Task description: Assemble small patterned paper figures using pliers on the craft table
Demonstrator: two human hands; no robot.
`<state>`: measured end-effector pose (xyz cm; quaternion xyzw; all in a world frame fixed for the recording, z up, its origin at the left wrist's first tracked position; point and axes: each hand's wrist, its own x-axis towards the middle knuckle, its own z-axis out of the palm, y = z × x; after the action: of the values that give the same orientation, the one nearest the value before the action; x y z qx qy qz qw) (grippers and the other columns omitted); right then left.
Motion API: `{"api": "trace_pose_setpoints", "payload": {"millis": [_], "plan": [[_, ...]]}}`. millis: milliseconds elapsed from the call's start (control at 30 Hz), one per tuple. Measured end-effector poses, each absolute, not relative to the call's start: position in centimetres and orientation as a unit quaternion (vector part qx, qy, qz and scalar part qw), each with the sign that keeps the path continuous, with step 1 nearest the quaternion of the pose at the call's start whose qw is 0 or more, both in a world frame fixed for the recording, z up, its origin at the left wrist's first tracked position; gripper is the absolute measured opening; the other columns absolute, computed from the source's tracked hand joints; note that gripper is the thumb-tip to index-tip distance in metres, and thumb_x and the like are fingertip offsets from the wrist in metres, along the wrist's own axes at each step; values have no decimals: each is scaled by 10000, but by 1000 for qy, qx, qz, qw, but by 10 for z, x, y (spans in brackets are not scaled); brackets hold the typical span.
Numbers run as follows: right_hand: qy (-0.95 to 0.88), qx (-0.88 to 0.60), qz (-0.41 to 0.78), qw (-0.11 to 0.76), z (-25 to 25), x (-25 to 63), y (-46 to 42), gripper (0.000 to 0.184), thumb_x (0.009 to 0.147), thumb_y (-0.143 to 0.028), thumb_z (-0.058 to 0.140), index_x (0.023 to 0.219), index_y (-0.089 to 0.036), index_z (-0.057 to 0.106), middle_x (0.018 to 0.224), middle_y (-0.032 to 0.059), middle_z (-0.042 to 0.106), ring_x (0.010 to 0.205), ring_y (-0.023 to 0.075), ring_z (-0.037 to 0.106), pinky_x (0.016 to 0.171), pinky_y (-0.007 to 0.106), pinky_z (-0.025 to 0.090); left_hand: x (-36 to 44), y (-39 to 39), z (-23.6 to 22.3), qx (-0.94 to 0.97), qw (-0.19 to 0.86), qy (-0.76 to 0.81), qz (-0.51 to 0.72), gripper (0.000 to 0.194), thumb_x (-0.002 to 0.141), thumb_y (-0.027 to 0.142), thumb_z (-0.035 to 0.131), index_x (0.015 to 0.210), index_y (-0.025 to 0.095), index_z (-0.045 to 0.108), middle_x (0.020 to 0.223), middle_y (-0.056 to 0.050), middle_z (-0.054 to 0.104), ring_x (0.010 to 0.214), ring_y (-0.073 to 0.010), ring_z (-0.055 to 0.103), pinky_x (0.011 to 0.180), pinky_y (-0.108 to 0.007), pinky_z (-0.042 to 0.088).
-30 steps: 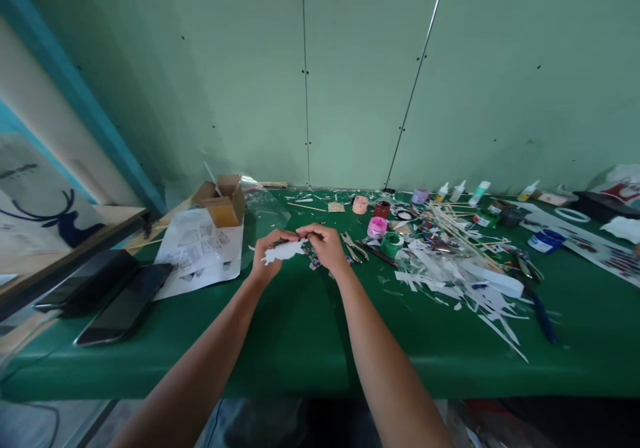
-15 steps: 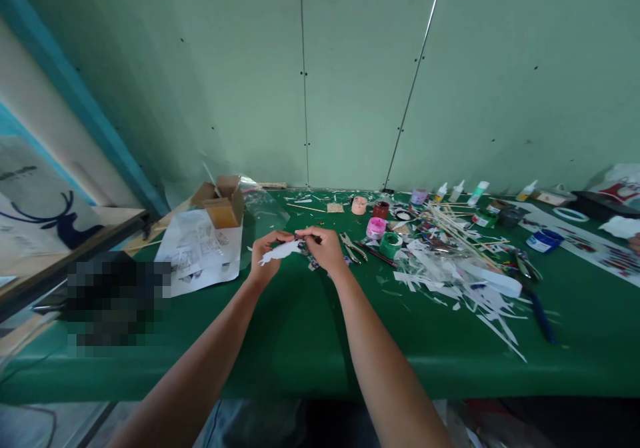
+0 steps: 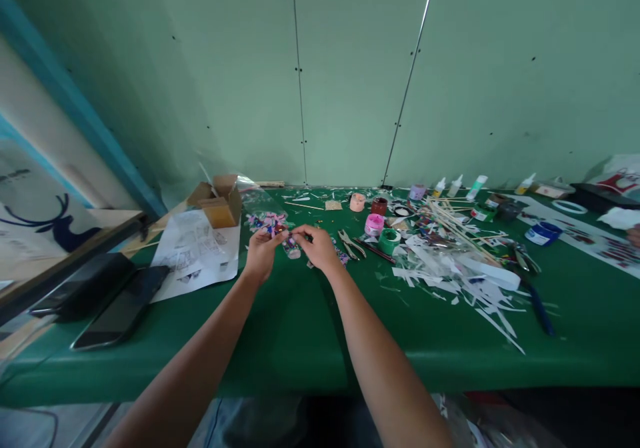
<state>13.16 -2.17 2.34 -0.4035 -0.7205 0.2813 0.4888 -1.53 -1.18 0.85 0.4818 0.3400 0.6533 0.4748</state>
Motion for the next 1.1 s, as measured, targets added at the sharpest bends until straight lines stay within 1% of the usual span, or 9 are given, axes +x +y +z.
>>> {"api": "trace_pose_setpoints", "payload": {"millis": [167, 267, 333, 400, 600, 767, 967, 1033, 1100], "plan": [[-721, -408, 294, 476, 19, 130, -17, 189, 832, -316, 519, 863, -195, 661, 783, 27, 660, 656, 156, 583, 602, 250, 421, -15, -11, 10, 432, 518, 325, 662, 174, 554, 197, 785, 593, 151, 623, 613, 26, 604, 610, -101, 548, 662, -244, 436], [-700, -417, 324, 481, 18, 128, -18, 193, 827, -325, 523, 884, -196, 656, 750, 15, 643, 561, 130, 540, 531, 236, 404, -14, -14, 14, 425, 541, 307, 658, 219, 560, 203, 792, 711, 164, 638, 700, 28, 628, 662, -95, 565, 680, -229, 438], [-675, -421, 346, 498, 17, 126, -19, 193, 820, -331, 533, 887, -197, 654, 734, 11, 637, 530, 122, 526, 503, 231, 403, -14, -15, 16, 427, 578, 309, 623, 274, 604, 271, 776, 824, 173, 646, 756, 14, 643, 682, -106, 580, 659, -230, 442], [-658, -423, 358, 509, 18, 124, -20, 184, 809, -333, 550, 873, -197, 657, 708, 8, 631, 510, 119, 518, 487, 231, 405, -14, -15, 15, 432, 606, 320, 586, 296, 646, 350, 747, 848, 161, 643, 736, 0, 640, 651, -115, 579, 622, -235, 442], [-670, -428, 390, 465, 21, 121, -26, 181, 808, -348, 551, 839, -211, 666, 677, 5, 626, 490, 122, 526, 455, 230, 408, -18, -10, 6, 465, 528, 369, 608, 311, 636, 408, 746, 696, 130, 619, 600, 9, 591, 559, -101, 534, 566, -234, 427], [-678, -420, 388, 461, 18, 120, -25, 186, 799, -364, 562, 835, -210, 661, 647, -3, 616, 473, 114, 515, 446, 220, 402, -19, -9, 4, 464, 513, 384, 611, 299, 609, 383, 763, 691, 129, 627, 603, 13, 599, 568, -101, 540, 589, -237, 432], [-641, -456, 422, 450, 14, 121, -20, 169, 793, -292, 554, 876, -199, 669, 595, -13, 606, 440, 120, 516, 440, 230, 407, -18, -11, 9, 447, 526, 383, 614, 310, 592, 357, 775, 766, 149, 624, 729, -4, 644, 658, -110, 581, 642, -232, 449], [-630, -476, 403, 462, 14, 123, -19, 183, 793, -272, 547, 880, -187, 684, 641, 8, 647, 472, 130, 543, 469, 243, 424, -19, -11, 10, 432, 534, 395, 611, 332, 604, 375, 765, 806, 151, 628, 787, -18, 651, 692, -115, 587, 640, -228, 450], [-644, -471, 373, 474, 14, 125, -17, 188, 791, -268, 553, 868, -188, 704, 746, 32, 694, 590, 155, 605, 549, 258, 456, -20, -10, 10, 412, 534, 409, 615, 354, 597, 392, 767, 801, 140, 623, 782, -26, 643, 678, -114, 580, 619, -228, 448]]}}
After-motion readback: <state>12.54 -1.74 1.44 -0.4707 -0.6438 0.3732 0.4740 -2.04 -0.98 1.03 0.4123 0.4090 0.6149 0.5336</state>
